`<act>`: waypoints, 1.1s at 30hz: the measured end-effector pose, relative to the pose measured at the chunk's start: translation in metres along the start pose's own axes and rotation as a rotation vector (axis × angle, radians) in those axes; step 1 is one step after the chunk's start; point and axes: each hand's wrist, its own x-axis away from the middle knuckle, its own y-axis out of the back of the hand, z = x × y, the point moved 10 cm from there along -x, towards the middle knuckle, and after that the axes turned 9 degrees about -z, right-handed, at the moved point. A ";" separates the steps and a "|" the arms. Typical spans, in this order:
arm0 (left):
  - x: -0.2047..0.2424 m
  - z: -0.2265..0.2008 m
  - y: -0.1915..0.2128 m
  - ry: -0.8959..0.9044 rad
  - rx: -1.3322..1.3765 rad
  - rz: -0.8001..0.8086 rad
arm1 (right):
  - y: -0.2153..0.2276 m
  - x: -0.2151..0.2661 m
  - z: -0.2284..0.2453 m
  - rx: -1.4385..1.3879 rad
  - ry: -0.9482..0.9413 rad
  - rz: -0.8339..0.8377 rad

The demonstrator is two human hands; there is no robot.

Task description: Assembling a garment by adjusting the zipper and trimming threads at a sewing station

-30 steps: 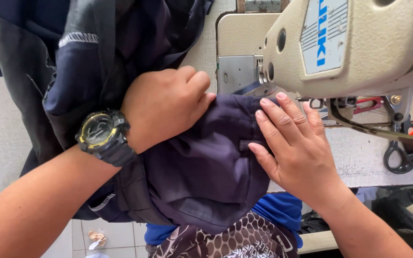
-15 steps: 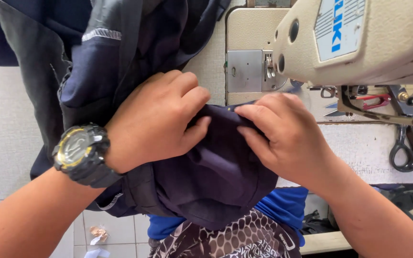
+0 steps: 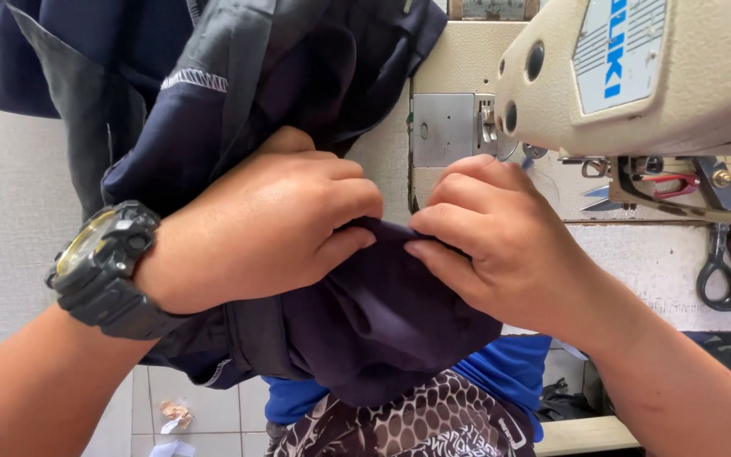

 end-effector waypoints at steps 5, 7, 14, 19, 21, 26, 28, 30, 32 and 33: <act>0.002 0.006 -0.004 0.019 0.007 -0.016 | -0.021 0.023 -0.037 -0.136 -0.461 0.217; 0.004 -0.003 0.001 0.013 0.005 -0.041 | -0.026 0.034 -0.050 -0.111 -0.591 0.266; 0.123 -0.028 0.046 0.594 -0.237 -0.596 | -0.024 0.051 -0.077 0.058 -0.703 0.254; 0.157 0.033 -0.019 0.867 -0.456 -0.393 | -0.046 0.049 -0.064 0.000 -0.616 0.353; 0.131 0.055 -0.008 0.684 -0.356 -0.331 | -0.039 0.033 -0.042 -0.067 -0.495 0.277; 0.059 0.107 0.029 0.201 -0.351 -0.204 | -0.033 0.047 -0.043 0.100 -0.494 0.101; 0.037 0.106 0.037 0.095 -0.344 -0.129 | -0.031 0.048 -0.045 0.208 -0.482 0.058; 0.022 0.085 0.066 0.033 -0.784 -0.241 | -0.031 0.042 -0.045 0.287 -0.459 0.067; 0.004 0.012 0.075 -0.186 -0.485 -0.422 | -0.031 0.039 -0.046 0.348 -0.449 0.076; 0.007 -0.032 0.089 -0.396 -0.175 -0.592 | -0.032 0.038 -0.044 0.408 -0.436 0.089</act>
